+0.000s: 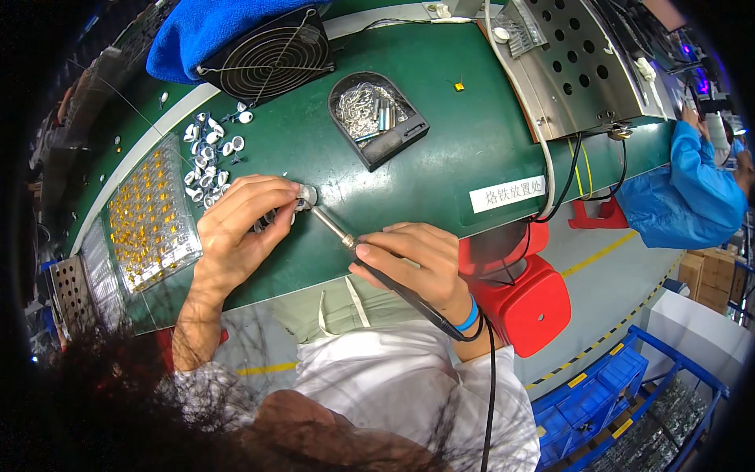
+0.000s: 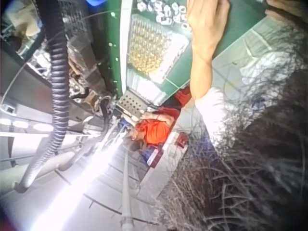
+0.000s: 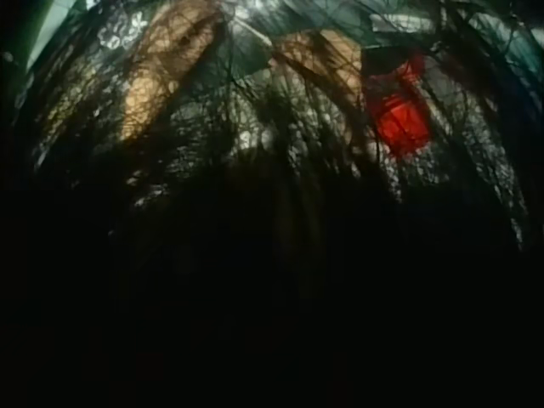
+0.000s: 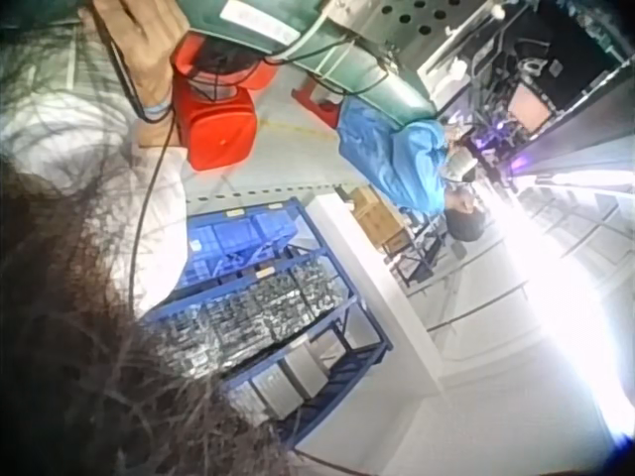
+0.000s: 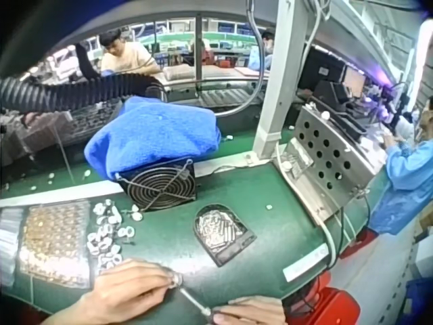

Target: Soldering electronic components onto small circular PCBs at a factory production line.

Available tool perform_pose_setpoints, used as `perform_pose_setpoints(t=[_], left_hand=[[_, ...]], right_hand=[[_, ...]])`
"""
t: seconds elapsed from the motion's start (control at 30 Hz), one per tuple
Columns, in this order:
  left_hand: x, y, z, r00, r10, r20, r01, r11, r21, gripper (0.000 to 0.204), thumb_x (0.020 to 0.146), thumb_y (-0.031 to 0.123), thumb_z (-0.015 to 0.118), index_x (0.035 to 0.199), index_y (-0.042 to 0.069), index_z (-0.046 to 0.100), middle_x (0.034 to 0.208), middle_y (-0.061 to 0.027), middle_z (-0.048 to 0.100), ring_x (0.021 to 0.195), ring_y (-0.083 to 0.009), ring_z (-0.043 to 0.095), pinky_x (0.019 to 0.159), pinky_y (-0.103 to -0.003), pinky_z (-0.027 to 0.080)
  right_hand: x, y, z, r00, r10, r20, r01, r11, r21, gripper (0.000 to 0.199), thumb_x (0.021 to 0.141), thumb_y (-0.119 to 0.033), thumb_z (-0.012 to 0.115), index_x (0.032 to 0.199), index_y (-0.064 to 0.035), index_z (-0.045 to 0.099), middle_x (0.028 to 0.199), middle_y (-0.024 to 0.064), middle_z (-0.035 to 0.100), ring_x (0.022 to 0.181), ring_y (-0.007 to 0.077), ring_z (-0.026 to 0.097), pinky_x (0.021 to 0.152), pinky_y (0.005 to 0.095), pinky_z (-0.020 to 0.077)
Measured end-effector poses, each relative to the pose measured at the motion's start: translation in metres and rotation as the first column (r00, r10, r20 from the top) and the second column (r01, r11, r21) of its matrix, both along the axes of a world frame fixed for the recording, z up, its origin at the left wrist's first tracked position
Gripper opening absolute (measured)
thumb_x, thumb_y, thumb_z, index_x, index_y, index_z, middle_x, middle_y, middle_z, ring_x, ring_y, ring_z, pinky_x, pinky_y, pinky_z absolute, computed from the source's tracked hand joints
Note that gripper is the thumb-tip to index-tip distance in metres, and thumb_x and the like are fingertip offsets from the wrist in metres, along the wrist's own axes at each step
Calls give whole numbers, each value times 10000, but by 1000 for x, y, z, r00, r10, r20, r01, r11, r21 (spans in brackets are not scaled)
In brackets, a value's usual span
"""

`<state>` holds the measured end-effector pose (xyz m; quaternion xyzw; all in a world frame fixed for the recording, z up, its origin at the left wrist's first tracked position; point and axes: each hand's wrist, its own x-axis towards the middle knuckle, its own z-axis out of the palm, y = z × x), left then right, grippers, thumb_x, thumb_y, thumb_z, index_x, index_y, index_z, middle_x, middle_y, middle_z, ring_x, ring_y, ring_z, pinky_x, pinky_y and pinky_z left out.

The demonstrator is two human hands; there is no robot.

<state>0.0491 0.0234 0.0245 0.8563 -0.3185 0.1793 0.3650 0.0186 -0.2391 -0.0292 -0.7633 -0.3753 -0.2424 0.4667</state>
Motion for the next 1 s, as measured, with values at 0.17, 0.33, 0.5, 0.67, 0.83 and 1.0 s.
perform_pose_setpoints(t=[0.17,0.33,0.5,0.67,0.83,1.0], left_hand=[[-4,0,0,999,20,-27,-20,1000,4,297,762,-139,807,1014,-6,726,1035,-113,768,966,-281,748,858,-358,606],[-3,1,-2,976,61,-211,-90,987,-134,237,795,-99,789,1008,-4,748,1005,-118,776,910,-252,760,813,-343,607],[1,6,-3,910,27,-415,-137,962,-237,243,820,-99,791,1042,-14,742,1038,-124,769,973,-216,749,874,-321,595],[-5,15,-2,891,-71,-447,-106,927,-359,237,825,-95,790,1046,-24,741,1047,-152,751,990,-230,729,911,-337,580],[-6,18,4,938,-87,-335,-29,945,-326,232,798,-85,801,1019,-22,777,1028,-135,772,958,-239,743,857,-346,587],[-7,54,29,963,-164,-213,98,952,-289,225,762,-108,842,966,-38,782,970,-136,780,936,-255,747,823,-361,591]], right_hand=[[-2,-2,-1,1000,-4,13,4,1000,4,463,743,-135,940,1123,-34,695,914,144,764,755,289,762,686,389,639],[-5,-6,-1,996,-21,-87,28,996,87,396,860,-151,884,1145,11,663,871,176,751,740,313,765,661,396,628],[-5,-6,4,988,-39,-150,60,989,137,402,880,-123,867,1168,41,639,826,176,731,717,281,758,624,366,605],[10,-3,25,949,-311,52,314,947,-70,529,701,99,883,1192,25,701,924,164,687,811,298,687,716,373,580],[26,-4,22,931,-348,107,364,891,-273,392,827,-15,806,1208,27,720,923,132,665,946,328,637,952,481,521],[14,12,15,977,-206,-55,208,977,43,448,984,-15,671,1413,51,563,1000,192,742,864,306,710,809,417,573]])
